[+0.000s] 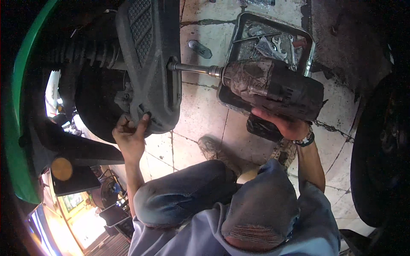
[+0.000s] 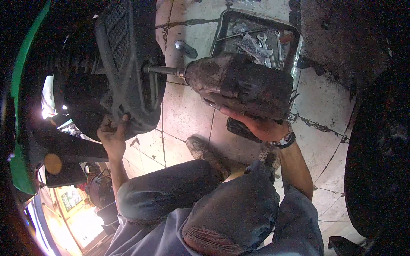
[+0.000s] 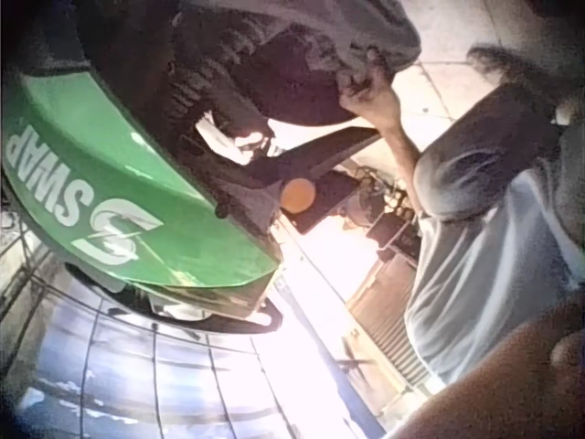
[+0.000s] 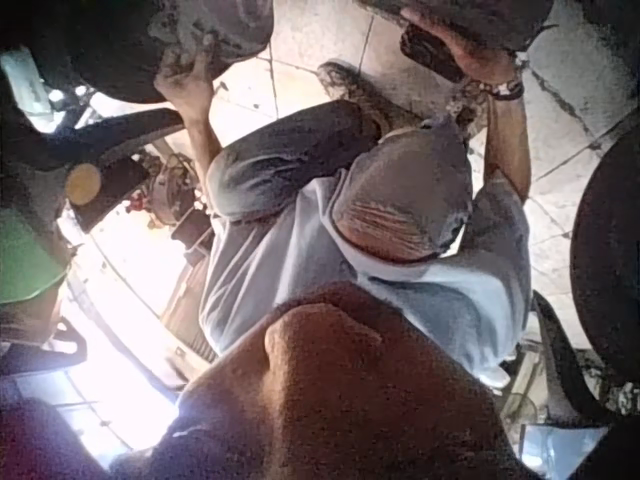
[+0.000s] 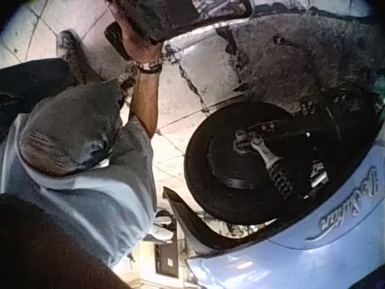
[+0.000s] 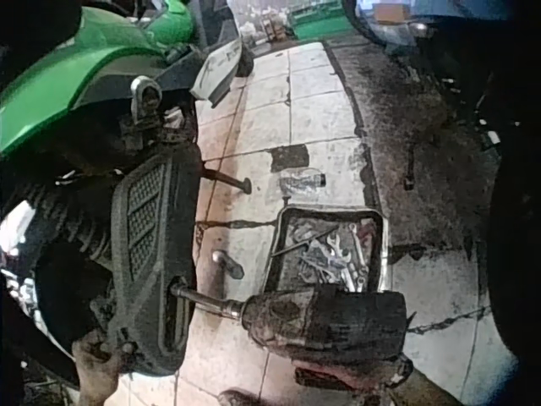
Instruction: The person removes bolts from a scooter's rear brake assembly using a power tool, removes the brake caliper, and then repeats the process on the front wheel of a different scooter.
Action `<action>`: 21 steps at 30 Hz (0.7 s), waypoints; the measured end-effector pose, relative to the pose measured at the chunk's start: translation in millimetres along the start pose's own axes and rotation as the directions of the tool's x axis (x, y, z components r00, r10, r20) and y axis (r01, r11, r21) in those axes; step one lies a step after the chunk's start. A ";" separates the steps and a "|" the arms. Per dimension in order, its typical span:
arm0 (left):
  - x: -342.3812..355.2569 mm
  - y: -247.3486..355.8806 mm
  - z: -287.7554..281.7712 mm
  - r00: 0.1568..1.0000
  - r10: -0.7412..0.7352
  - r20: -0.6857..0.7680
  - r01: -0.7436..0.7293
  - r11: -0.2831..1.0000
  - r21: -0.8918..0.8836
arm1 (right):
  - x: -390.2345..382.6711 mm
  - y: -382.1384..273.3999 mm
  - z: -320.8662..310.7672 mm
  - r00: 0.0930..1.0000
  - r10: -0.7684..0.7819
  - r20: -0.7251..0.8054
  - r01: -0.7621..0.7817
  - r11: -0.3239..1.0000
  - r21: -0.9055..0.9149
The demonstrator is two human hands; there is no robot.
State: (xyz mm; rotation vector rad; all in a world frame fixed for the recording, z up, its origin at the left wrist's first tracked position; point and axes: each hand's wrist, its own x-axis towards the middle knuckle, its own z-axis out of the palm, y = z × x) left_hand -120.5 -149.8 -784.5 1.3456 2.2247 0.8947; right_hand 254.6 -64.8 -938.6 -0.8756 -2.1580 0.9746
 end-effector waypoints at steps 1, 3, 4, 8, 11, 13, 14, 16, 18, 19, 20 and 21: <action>0.1 1.1 1.3 1.000 0.000 0.000 0.000 1.000 -0.001 | 0.9 0.5 -1.7 0.998 -0.056 0.038 0.060 0.988 -0.139; 0.1 7.2 7.2 0.999 -0.021 -0.042 0.020 0.999 -0.026 | 2.9 2.0 -1.7 0.993 -0.113 0.040 0.119 0.971 -0.209; 0.3 13.5 11.5 0.999 -0.020 -0.041 0.019 0.999 -0.029 | 3.3 2.6 -1.5 0.994 -0.112 0.002 0.111 0.982 -0.151; 2.1 8.6 4.7 0.998 0.020 -0.056 -0.018 0.999 0.038 | 4.6 2.2 7.2 0.998 0.061 -0.003 -0.060 0.991 0.117; 1.6 8.7 4.1 0.999 0.019 -0.051 -0.015 0.998 0.059 | 7.5 2.2 10.6 0.993 -0.112 -0.031 0.107 0.984 -0.144; 1.5 9.2 2.9 0.997 -0.005 -0.073 0.007 1.000 0.024 | 5.9 8.4 15.2 0.992 -0.117 -0.055 0.117 0.993 0.008; 2.2 5.9 -2.3 0.998 0.007 -0.059 -0.002 0.997 0.081 | 6.9 7.5 13.7 0.991 -0.119 -0.056 0.120 0.993 0.010; 1.2 9.5 -1.6 0.999 0.018 -0.045 -0.011 0.990 0.141 | 2.3 9.5 16.7 0.967 0.173 0.188 -0.234 0.894 0.382; -0.4 26.1 8.5 0.997 0.008 -0.083 -0.004 0.999 0.047 | -24.9 34.3 44.3 0.883 0.316 0.347 -0.464 0.471 0.751; 0.6 26.3 8.2 0.997 0.007 -0.074 -0.004 0.999 0.037 | -38.3 44.3 50.0 0.857 0.340 0.388 -0.484 0.268 0.833; 3.3 27.5 3.0 0.999 -0.031 -0.039 0.034 0.996 0.087 | -47.4 52.3 55.3 0.830 0.356 0.429 -0.476 0.051 0.878; 5.7 28.7 -1.6 0.997 -0.071 -0.005 0.071 0.988 0.136 | -55.7 58.0 55.8 0.831 0.395 0.391 -0.484 0.168 0.859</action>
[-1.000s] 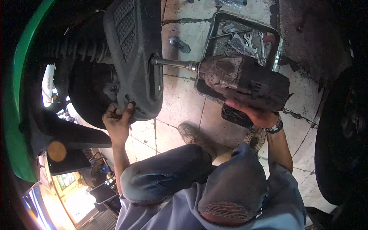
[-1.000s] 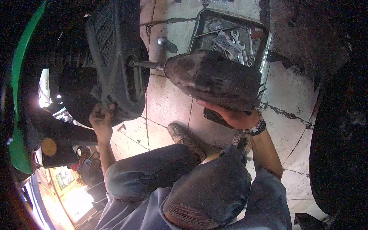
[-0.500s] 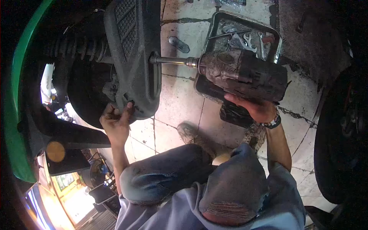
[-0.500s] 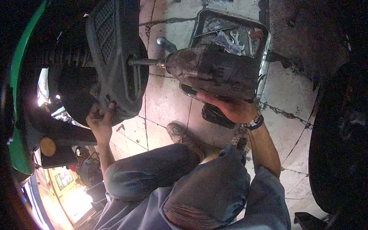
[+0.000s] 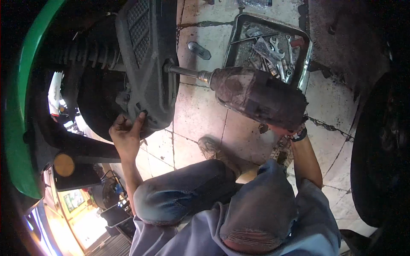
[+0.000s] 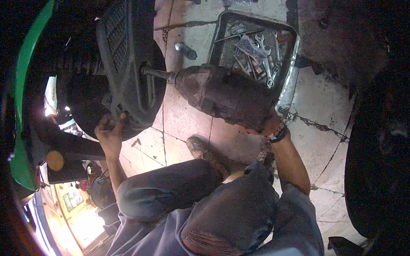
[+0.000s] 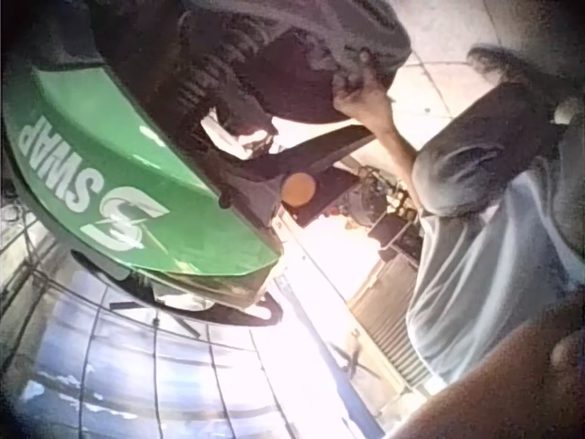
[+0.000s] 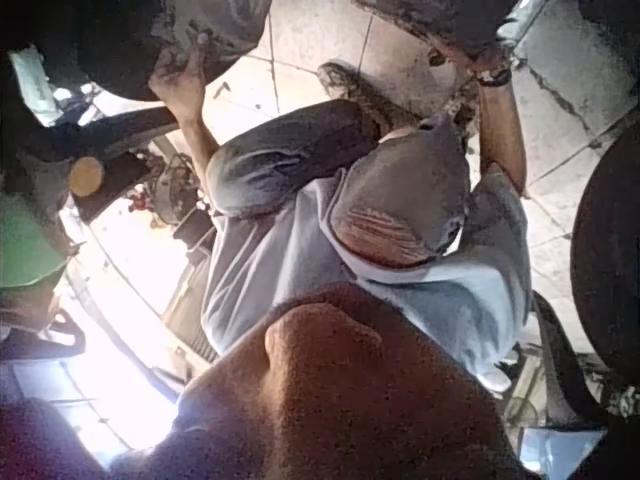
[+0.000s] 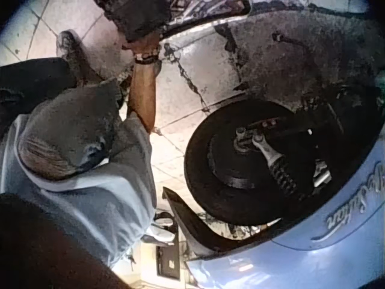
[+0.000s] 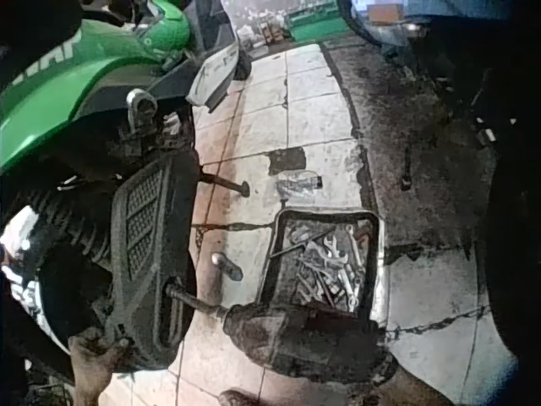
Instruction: The person removes bolts from a scooter's rear brake assembly using a power tool, removes the brake caliper, and then repeats the process on the front wheel of a different scooter.
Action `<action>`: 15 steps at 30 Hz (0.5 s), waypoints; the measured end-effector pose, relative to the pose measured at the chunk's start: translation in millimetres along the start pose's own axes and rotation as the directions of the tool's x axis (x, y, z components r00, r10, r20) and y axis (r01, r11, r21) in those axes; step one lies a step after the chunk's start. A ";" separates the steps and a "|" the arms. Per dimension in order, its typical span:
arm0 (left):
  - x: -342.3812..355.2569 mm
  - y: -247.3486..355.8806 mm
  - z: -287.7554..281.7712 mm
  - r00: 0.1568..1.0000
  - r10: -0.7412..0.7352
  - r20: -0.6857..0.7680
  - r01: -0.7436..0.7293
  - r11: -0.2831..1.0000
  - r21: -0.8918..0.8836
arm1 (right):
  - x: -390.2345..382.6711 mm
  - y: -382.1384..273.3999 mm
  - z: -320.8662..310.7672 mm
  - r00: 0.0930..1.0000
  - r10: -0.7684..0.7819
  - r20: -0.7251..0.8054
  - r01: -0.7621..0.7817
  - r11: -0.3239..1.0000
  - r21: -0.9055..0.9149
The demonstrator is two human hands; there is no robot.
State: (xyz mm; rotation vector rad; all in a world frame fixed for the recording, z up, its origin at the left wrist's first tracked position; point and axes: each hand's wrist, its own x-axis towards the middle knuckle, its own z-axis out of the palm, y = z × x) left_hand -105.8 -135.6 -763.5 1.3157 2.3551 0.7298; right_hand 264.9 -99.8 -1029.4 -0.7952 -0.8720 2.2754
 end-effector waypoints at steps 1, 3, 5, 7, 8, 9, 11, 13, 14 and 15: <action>-1.4 -0.9 -4.0 1.000 0.005 -0.009 -0.005 1.000 -0.002 | 0.1 6.3 -5.4 0.999 -0.036 -0.031 0.032 0.993 -0.113; -0.7 -5.7 -3.8 0.999 -0.040 0.002 0.040 0.998 0.040 | -6.0 5.5 -16.3 0.989 -0.108 -0.104 0.064 0.931 -0.359; -10.0 -4.6 -11.9 0.997 -0.063 -0.053 0.064 0.998 0.025 | -16.3 -17.3 -12.2 0.985 -0.142 -0.097 0.077 0.869 -0.489; -13.4 -17.9 -21.8 0.998 -0.066 -0.001 0.066 0.996 -0.064 | -39.0 -76.5 19.0 0.869 -0.482 -0.111 0.200 0.548 -0.812; -13.8 -23.4 -26.0 0.998 -0.053 0.030 0.052 0.998 0.019 | -36.9 -88.7 35.5 0.822 -0.434 -0.368 0.195 0.823 -0.534; -15.4 -25.7 -26.1 0.998 -0.052 0.027 0.052 0.999 0.005 | -36.4 -85.5 30.9 0.821 -0.440 -0.363 0.196 0.815 -0.545; -17.1 -26.1 -23.9 0.997 -0.032 0.074 0.037 0.997 -0.068 | -31.0 -84.3 22.2 0.746 -0.090 -0.660 0.025 0.994 -0.107; -17.2 -28.9 -25.0 0.996 -0.041 0.081 0.045 0.998 -0.045 | -21.1 -84.8 14.4 0.676 -0.058 -0.735 0.017 0.998 -0.063; -15.8 -30.7 -24.4 0.993 -0.050 0.103 0.052 0.999 -0.017 | -16.0 -78.8 1.1 0.677 0.013 -0.736 0.048 0.997 0.062; -15.2 -32.3 -22.6 0.994 -0.047 0.099 0.049 0.998 -0.025 | -10.2 -70.8 -10.8 0.680 0.085 -0.728 0.078 0.979 0.187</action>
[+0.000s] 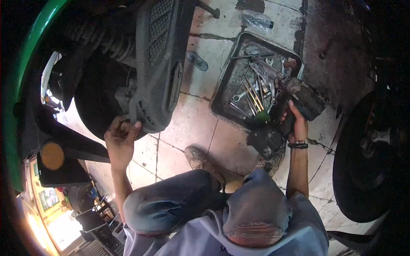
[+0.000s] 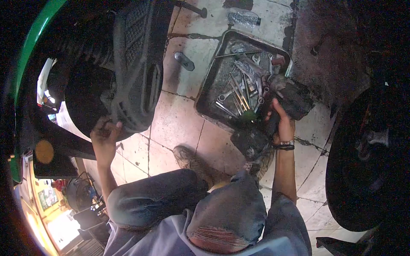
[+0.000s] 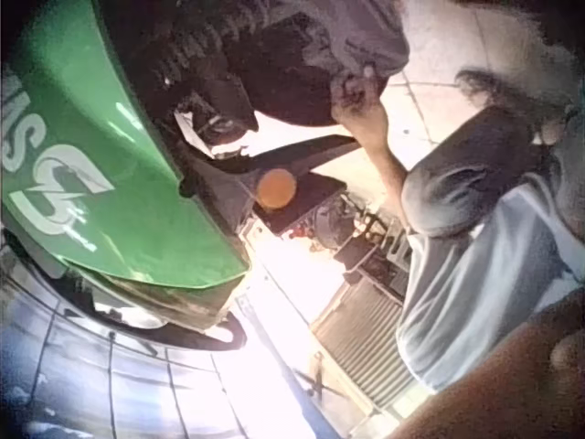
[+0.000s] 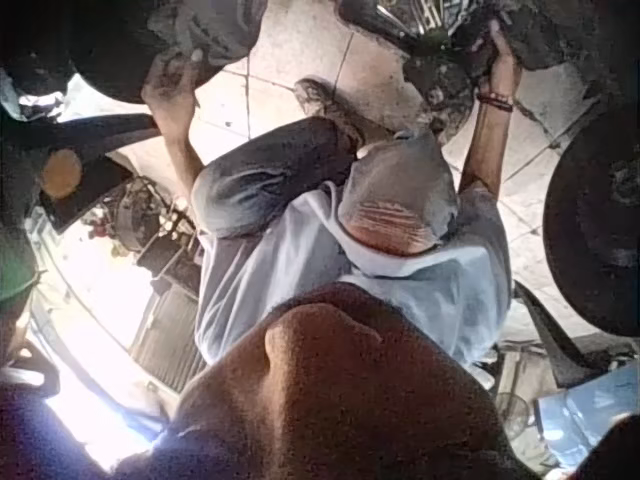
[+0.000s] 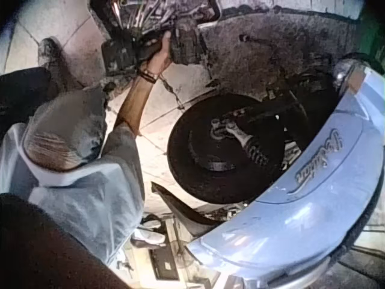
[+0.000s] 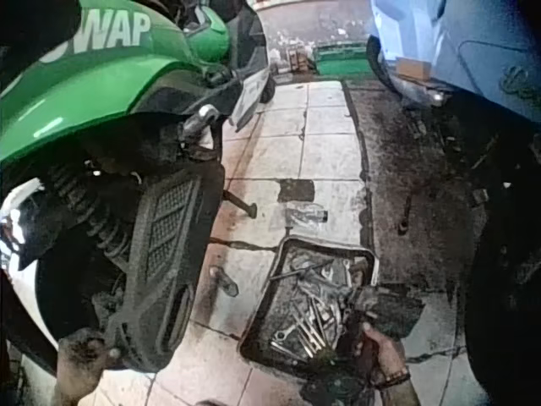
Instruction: The person removes bolts from a scooter's rear brake assembly using a power tool, removes the brake caliper, and then repeats the process on the front wheel of a different scooter.
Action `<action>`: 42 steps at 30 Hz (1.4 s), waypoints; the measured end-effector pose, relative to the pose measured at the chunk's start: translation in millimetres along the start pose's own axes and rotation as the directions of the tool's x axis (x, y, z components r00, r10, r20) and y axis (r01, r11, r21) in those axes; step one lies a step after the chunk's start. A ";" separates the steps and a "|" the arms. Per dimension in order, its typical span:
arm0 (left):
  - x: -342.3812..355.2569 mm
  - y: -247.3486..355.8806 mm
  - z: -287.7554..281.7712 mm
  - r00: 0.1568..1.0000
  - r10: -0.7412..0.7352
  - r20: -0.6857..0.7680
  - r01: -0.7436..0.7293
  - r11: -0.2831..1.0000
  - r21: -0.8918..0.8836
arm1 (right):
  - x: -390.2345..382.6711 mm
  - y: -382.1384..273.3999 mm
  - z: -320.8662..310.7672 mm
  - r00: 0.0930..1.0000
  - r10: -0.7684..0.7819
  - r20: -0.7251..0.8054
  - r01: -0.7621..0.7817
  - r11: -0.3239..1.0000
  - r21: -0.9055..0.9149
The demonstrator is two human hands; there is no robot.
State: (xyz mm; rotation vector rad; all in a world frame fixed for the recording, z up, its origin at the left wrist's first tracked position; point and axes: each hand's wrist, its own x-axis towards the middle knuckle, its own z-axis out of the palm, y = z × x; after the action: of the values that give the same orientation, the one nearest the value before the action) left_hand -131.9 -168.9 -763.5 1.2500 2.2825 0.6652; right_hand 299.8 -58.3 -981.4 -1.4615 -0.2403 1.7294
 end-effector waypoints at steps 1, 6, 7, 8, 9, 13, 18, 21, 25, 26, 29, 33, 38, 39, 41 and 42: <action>1.4 -1.3 3.7 1.000 0.015 -0.003 -0.015 0.997 -0.070 | 11.1 10.2 -2.9 0.999 -0.033 -0.036 0.033 0.999 -0.006; 2.2 7.0 4.0 0.999 0.039 0.001 -0.039 0.989 -0.142 | 7.6 22.0 13.8 0.923 -0.349 0.163 0.382 0.785 -0.487; 0.6 3.5 2.8 1.000 0.007 -0.008 -0.008 0.987 -0.158 | -10.9 11.1 23.5 0.910 -0.313 0.271 0.390 0.432 -0.813; -0.3 2.9 0.0 1.000 -0.023 -0.020 0.019 0.984 -0.176 | -33.0 -9.9 40.4 0.905 -0.236 0.354 0.357 -0.032 -0.934; -0.1 -2.3 0.8 0.999 -0.007 -0.036 0.000 0.983 -0.184 | -41.5 -20.3 57.2 0.903 -0.244 0.354 0.355 -0.040 -0.934; 4.8 -4.8 2.9 0.999 -0.026 -0.020 0.021 0.975 -0.222 | -7.4 0.5 157.8 0.568 -0.366 0.737 0.783 -0.034 -0.621; 7.6 -3.6 10.9 0.999 0.028 -0.023 -0.032 0.979 -0.202 | 132.4 100.8 291.2 0.587 -0.216 0.780 0.709 -0.329 -0.624; 6.3 -0.8 12.3 0.998 0.049 -0.034 -0.055 0.972 -0.228 | 174.8 145.4 308.1 0.612 -0.267 0.744 0.646 -0.373 -0.666; 1.3 3.9 12.9 0.996 0.060 -0.062 -0.070 0.983 -0.173 | 146.5 148.3 302.9 0.690 -0.411 0.596 0.672 0.058 -0.738; 0.2 6.1 12.2 0.997 0.053 -0.052 -0.061 0.982 -0.180 | 126.3 144.8 296.0 0.703 -0.550 0.451 0.680 0.334 -0.652; 4.0 0.3 6.9 0.928 0.358 -0.102 -0.345 0.930 0.124 | 23.4 99.0 262.9 0.736 -0.539 0.409 0.662 0.701 -0.267; 25.1 25.0 12.7 0.810 0.585 -0.033 -0.537 0.764 0.357 | -59.8 84.1 238.3 0.678 -0.534 0.505 0.652 0.754 -0.078; 34.5 64.3 28.7 0.778 0.582 0.238 -0.619 0.643 0.450 | -73.2 91.4 240.6 0.585 -0.554 0.593 0.734 0.672 -0.096; 36.5 61.7 30.9 0.777 0.570 0.265 -0.624 0.643 0.445 | -73.4 90.7 242.6 0.592 -0.555 0.584 0.735 0.669 -0.110; 36.6 61.8 33.8 0.793 0.536 0.291 -0.603 0.620 0.501 | -81.0 85.5 246.4 0.603 -0.543 0.584 0.729 0.673 -0.126; 36.6 61.6 35.3 0.812 0.493 0.313 -0.577 0.597 0.557 | -83.6 83.2 246.7 0.615 -0.526 0.588 0.719 0.680 -0.144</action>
State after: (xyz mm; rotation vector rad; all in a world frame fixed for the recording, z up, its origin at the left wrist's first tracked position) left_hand -89.3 -101.4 -759.6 2.2911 2.0595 -0.0684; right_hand 40.3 -80.6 -898.0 -0.9213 -1.2877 1.4428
